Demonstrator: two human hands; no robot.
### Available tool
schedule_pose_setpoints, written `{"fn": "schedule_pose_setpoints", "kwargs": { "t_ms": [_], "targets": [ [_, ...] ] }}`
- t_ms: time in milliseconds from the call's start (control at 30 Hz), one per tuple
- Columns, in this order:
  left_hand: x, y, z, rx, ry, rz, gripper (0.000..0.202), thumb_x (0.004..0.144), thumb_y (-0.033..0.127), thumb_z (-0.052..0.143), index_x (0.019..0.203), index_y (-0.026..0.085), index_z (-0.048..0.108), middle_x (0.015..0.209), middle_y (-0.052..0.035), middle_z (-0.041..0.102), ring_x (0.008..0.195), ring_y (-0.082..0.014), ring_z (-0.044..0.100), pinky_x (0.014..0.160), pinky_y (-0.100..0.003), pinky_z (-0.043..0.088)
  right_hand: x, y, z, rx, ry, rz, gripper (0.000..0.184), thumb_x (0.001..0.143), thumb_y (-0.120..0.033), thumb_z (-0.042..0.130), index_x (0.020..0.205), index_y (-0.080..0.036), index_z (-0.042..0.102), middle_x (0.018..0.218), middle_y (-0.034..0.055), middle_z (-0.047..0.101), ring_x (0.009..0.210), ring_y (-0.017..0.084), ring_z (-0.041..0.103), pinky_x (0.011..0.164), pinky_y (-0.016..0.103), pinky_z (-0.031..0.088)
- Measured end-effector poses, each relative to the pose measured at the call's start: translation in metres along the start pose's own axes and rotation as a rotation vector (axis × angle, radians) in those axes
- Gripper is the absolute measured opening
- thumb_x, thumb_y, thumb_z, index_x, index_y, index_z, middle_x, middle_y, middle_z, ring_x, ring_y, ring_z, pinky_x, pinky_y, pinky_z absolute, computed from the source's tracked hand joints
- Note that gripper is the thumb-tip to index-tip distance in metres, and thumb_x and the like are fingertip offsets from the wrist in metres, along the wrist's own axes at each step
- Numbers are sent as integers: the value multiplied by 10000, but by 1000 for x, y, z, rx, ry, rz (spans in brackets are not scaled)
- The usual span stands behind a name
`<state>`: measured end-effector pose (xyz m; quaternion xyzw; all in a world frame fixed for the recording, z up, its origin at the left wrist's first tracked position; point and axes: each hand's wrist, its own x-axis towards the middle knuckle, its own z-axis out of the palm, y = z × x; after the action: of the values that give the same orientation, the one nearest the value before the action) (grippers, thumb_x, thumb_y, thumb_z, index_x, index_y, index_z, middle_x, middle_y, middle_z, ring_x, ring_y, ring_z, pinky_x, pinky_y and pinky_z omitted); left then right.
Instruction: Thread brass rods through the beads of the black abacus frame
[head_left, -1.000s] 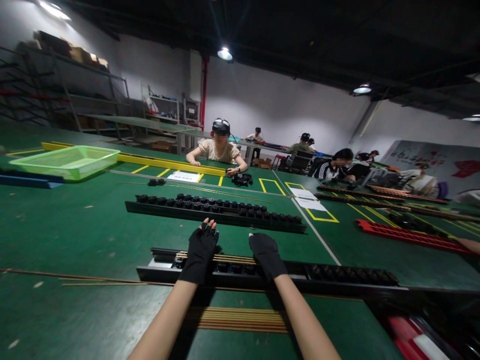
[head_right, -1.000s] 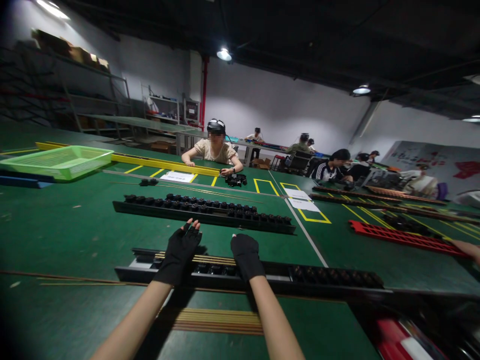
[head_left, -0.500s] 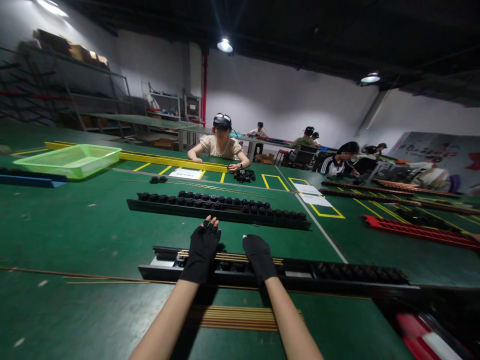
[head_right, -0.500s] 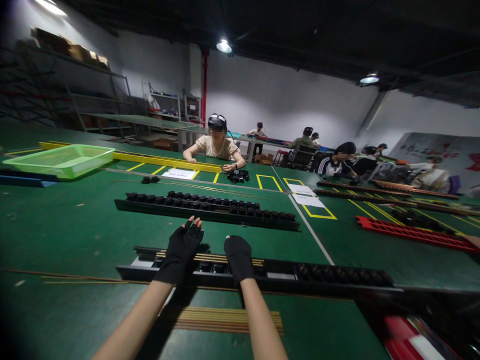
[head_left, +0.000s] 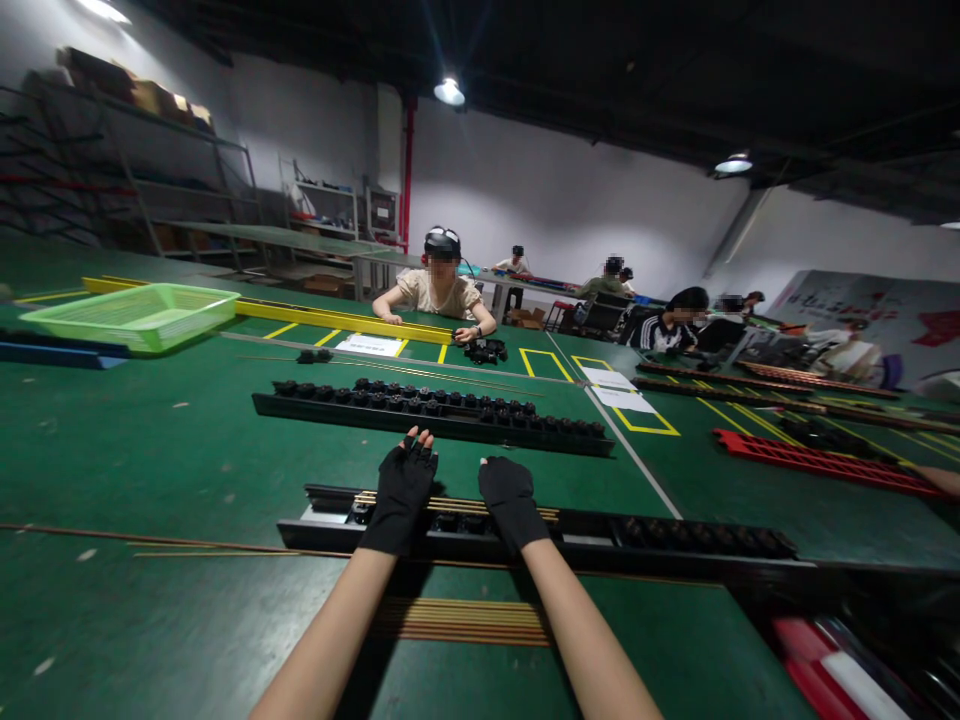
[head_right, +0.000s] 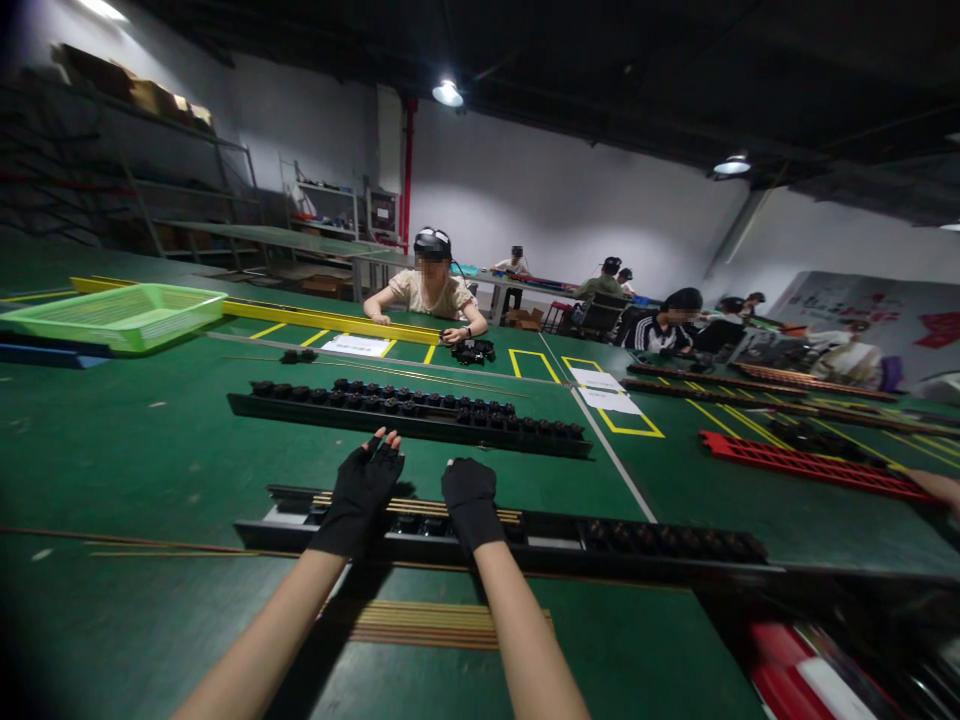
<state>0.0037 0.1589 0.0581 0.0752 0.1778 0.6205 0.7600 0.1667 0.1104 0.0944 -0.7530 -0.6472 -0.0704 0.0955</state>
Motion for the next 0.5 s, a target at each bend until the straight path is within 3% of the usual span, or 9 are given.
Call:
{"fn": "schedule_pose_setpoints", "kwargs": {
  "t_ms": [133, 233, 300, 400, 500],
  "targets": [
    [0, 1, 1, -1, 5, -3, 333, 919, 171, 430, 1178, 214, 635, 1077, -70, 717, 1011, -145, 674, 874, -294, 528, 9, -6, -24, 11, 36, 56, 444, 990, -280, 325, 983, -132, 743, 989, 170, 747, 890, 251, 719, 741, 327, 513],
    [0, 1, 2, -6, 6, -15, 300, 933, 187, 413, 1097, 203, 664, 1044, -69, 723, 999, -153, 678, 865, -307, 534, 11, -13, -31, 16, 56, 87, 562, 1020, -310, 185, 1059, -131, 716, 1061, 183, 729, 896, 252, 716, 737, 348, 518],
    [0, 1, 2, -11, 10, -16, 301, 944, 198, 396, 1067, 204, 670, 1007, -57, 729, 971, -148, 685, 854, -305, 539, 8, -19, -24, 22, 31, 80, 572, 1021, -282, 165, 1056, -118, 712, 1056, 192, 727, 892, 243, 715, 733, 342, 522],
    [0, 1, 1, -12, 9, -17, 300, 944, 207, 400, 1080, 205, 667, 994, -52, 733, 961, -145, 687, 858, -305, 539, 0, -25, -5, 51, -54, -36, 373, 981, -201, 361, 1017, -156, 729, 1040, 131, 742, 939, 189, 704, 798, 267, 509],
    [1, 2, 0, -7, 2, -21, 301, 923, 210, 440, 1135, 214, 654, 1032, -58, 730, 987, -153, 682, 881, -315, 532, -5, -24, 10, 63, -100, -109, 361, 969, -154, 367, 1064, -143, 716, 1109, 136, 722, 1040, 197, 675, 883, 278, 486]
  ]
}}
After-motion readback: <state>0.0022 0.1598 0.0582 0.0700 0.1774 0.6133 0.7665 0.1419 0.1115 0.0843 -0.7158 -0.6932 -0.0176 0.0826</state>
